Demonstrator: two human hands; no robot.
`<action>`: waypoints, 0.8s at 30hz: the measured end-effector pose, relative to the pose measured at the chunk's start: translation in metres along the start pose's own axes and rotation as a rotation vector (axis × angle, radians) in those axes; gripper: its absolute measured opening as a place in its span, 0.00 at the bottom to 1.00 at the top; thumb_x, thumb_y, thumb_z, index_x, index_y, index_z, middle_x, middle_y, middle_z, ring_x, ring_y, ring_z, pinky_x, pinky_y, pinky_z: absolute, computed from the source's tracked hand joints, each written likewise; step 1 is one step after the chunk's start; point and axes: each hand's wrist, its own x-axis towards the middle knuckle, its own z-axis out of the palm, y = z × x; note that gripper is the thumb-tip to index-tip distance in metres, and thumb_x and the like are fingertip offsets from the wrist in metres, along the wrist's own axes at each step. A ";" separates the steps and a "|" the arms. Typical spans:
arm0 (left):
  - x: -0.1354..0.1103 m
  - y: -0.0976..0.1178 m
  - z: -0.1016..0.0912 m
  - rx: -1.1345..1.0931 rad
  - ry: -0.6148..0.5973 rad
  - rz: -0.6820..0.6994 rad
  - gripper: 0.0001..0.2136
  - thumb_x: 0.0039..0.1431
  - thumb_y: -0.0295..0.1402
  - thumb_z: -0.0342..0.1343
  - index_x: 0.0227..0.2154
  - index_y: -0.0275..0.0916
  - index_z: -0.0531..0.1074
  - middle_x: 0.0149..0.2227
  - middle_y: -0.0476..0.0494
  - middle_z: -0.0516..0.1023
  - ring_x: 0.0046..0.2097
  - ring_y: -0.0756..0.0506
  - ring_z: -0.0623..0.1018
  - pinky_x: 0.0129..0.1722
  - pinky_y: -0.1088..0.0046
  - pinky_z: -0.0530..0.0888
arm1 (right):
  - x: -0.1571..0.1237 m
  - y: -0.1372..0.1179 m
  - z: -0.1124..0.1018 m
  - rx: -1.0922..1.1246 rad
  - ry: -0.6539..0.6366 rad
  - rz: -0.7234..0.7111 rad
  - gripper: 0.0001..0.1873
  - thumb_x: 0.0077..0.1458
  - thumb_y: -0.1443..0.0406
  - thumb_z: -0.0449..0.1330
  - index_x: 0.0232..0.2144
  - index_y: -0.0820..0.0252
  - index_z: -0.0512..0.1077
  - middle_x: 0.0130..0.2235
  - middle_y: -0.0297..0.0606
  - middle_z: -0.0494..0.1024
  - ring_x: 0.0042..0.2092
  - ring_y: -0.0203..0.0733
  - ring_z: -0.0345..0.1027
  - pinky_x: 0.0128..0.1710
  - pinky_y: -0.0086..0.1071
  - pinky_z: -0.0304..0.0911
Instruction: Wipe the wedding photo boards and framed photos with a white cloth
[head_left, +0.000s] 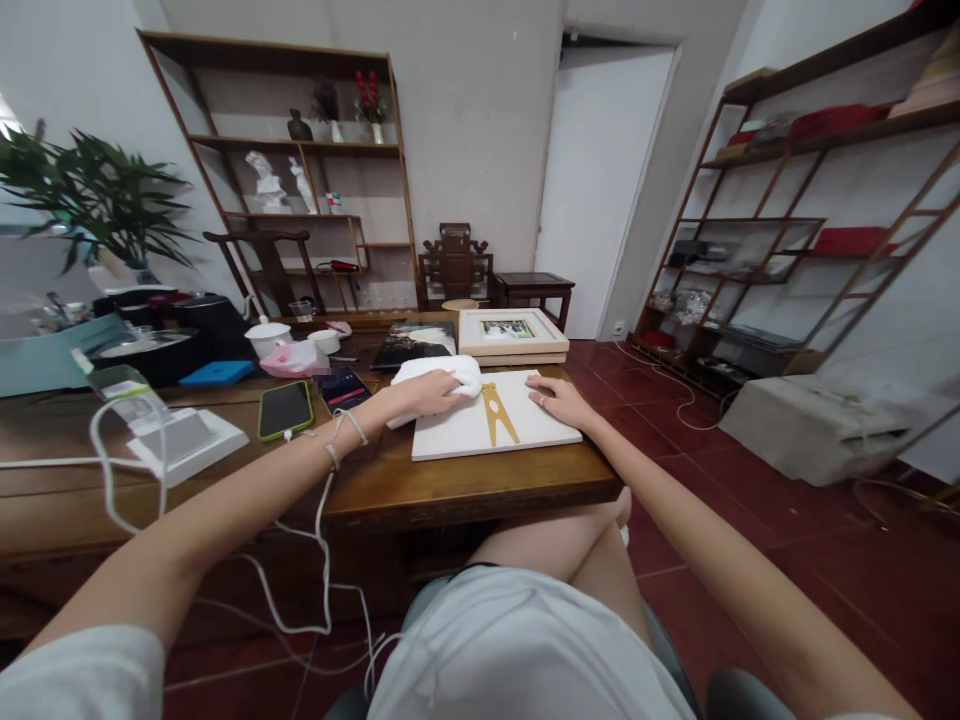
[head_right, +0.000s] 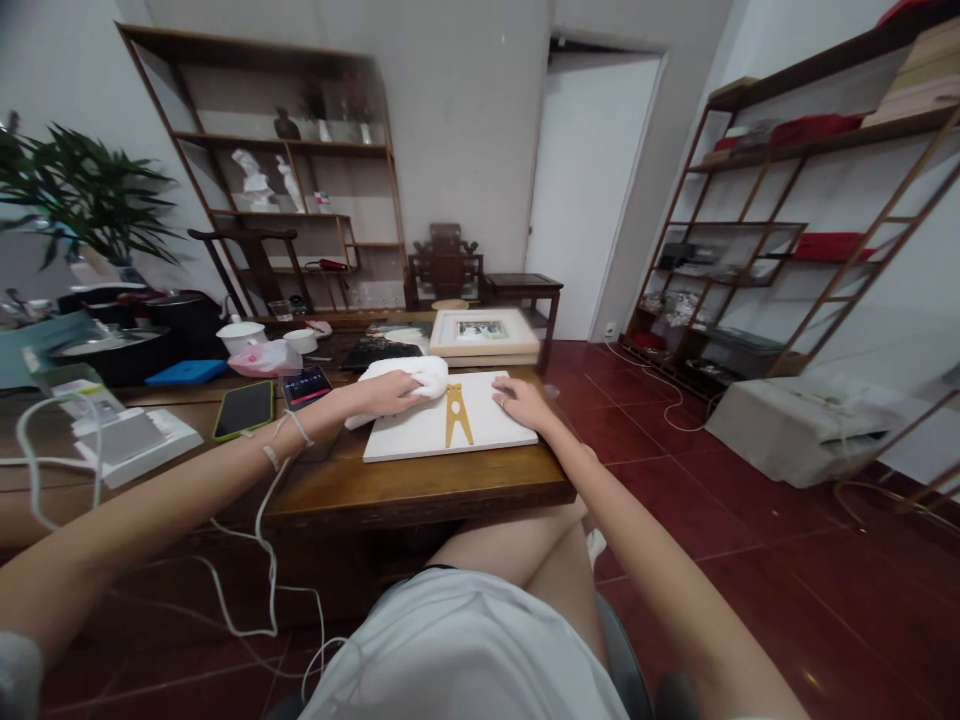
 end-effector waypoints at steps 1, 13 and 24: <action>-0.006 0.003 -0.003 -0.002 -0.006 0.003 0.24 0.64 0.44 0.38 0.31 0.32 0.74 0.35 0.35 0.78 0.35 0.42 0.76 0.36 0.69 0.67 | 0.000 0.000 0.000 0.003 0.004 0.001 0.14 0.60 0.61 0.56 0.48 0.58 0.68 0.53 0.43 0.68 0.50 0.46 0.66 0.48 0.47 0.64; -0.044 0.027 -0.016 -0.054 -0.096 0.064 0.24 0.63 0.47 0.39 0.29 0.35 0.73 0.32 0.40 0.77 0.33 0.44 0.73 0.35 0.71 0.66 | 0.001 0.001 -0.001 -0.032 -0.018 -0.012 0.14 0.60 0.61 0.56 0.48 0.58 0.68 0.53 0.43 0.68 0.50 0.46 0.66 0.48 0.47 0.64; 0.005 -0.028 -0.008 -0.026 -0.055 -0.055 0.21 0.64 0.46 0.41 0.32 0.34 0.72 0.31 0.43 0.75 0.32 0.47 0.73 0.35 0.69 0.67 | 0.000 0.002 -0.001 -0.078 -0.023 -0.022 0.15 0.60 0.60 0.57 0.48 0.59 0.68 0.53 0.43 0.68 0.50 0.47 0.65 0.49 0.48 0.63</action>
